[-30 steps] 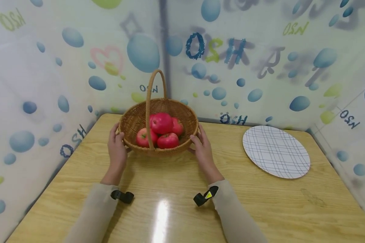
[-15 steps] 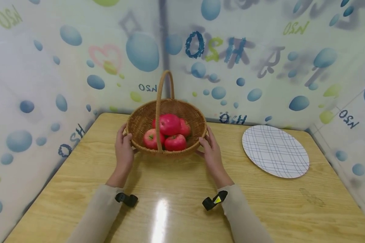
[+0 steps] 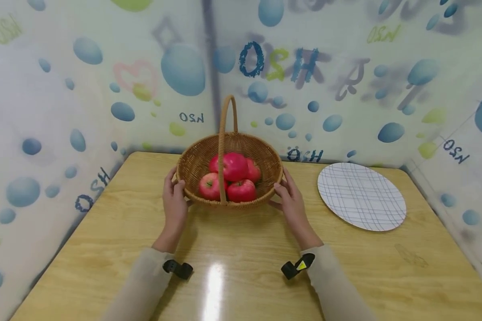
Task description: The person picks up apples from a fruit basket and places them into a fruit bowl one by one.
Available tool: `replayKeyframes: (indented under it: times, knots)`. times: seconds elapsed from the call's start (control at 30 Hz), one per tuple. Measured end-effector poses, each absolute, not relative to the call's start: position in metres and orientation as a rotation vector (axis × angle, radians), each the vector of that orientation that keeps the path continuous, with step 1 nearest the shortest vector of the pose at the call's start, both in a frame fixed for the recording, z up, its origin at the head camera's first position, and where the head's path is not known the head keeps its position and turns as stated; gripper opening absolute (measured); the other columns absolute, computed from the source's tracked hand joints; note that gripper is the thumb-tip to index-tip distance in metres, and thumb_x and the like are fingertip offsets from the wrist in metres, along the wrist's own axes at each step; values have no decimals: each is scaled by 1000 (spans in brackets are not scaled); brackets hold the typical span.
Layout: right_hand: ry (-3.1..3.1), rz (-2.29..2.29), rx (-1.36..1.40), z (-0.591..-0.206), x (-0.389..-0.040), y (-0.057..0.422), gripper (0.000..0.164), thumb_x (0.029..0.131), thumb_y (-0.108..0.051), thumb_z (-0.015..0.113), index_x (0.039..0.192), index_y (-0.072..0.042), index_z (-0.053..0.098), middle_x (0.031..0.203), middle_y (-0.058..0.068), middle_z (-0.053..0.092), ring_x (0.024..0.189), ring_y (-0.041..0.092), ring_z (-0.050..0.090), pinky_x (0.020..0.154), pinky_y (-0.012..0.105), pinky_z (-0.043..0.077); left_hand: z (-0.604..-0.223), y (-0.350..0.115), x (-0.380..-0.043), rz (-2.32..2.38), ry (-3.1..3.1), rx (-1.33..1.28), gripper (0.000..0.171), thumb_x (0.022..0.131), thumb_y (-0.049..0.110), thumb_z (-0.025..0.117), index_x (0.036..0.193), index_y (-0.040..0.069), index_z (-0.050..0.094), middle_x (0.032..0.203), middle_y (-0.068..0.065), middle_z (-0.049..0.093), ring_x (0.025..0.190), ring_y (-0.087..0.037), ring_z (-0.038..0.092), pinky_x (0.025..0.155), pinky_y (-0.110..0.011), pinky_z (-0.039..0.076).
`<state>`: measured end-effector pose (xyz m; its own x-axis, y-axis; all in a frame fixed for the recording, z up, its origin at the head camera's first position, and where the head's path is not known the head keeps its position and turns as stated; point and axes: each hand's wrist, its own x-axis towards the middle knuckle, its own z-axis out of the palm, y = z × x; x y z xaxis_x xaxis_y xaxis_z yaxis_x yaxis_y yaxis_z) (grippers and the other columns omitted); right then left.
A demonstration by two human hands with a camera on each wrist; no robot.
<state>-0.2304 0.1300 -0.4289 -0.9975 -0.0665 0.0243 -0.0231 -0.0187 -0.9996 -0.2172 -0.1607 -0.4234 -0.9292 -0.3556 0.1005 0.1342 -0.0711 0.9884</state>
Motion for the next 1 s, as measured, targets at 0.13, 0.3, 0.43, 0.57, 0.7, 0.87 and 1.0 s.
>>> replayKeyframes:
  times: [0.13, 0.3, 0.43, 0.57, 0.7, 0.87, 1.0]
  knots:
    - [2199, -2200, -99, -429, -231, 138, 60, 108, -30, 43, 163, -32, 20, 162, 13, 36, 141, 36, 49, 100, 54, 52, -426, -152, -217, -2047, -1884, 233, 53, 105, 18, 34, 157, 25, 34, 149, -22, 44, 139, -41, 48, 69, -20, 57]
    - [2211, -2199, -80, -428, -229, 151, 60, 108, -29, 42, 163, -32, 19, 162, 13, 36, 141, 35, 49, 99, 53, 53, -429, -139, -219, -2030, -1897, 228, 54, 104, 17, 35, 157, 23, 35, 146, -23, 46, 136, -41, 50, 66, -18, 56]
    - [2246, -2177, -71, -428, -229, 160, 60, 107, -32, 42, 163, -35, 19, 163, 12, 35, 142, 35, 48, 100, 54, 52, -429, -129, -221, -2045, -1885, 227, 53, 104, 17, 36, 156, 24, 36, 144, -23, 46, 133, -41, 52, 65, -19, 57]
    - [2256, -2167, -47, -427, -232, 169, 59, 107, -34, 41, 162, -39, 18, 163, 11, 34, 142, 34, 48, 103, 55, 51, -428, -119, -225, -2039, -1900, 235, 53, 103, 17, 36, 156, 24, 36, 145, -24, 45, 134, -42, 52, 76, -34, 61]
    - [2243, -2196, 2, -425, -235, 180, 59, 107, -30, 39, 162, -37, 19, 158, 15, 37, 142, 34, 47, 103, 54, 50, -427, -107, -230, -2048, -1907, 239, 53, 103, 18, 37, 156, 23, 37, 146, -23, 45, 136, -43, 50, 86, -52, 59]
    - [2251, -2213, 52, -424, -234, 190, 59, 107, -27, 38, 162, -36, 21, 155, 16, 40, 140, 33, 49, 102, 50, 50, -428, -97, -234, -2088, -1900, 220, 52, 102, 18, 39, 154, 25, 39, 147, -21, 45, 136, -42, 51, 83, -50, 60]
    - [2267, -2201, 49, -423, -233, 194, 58, 107, -28, 39, 162, -37, 22, 155, 16, 42, 139, 33, 51, 104, 50, 49, -428, -99, -236, -2132, -1905, 191, 51, 102, 19, 42, 153, 27, 40, 148, -18, 46, 134, -39, 54, 77, -41, 61]
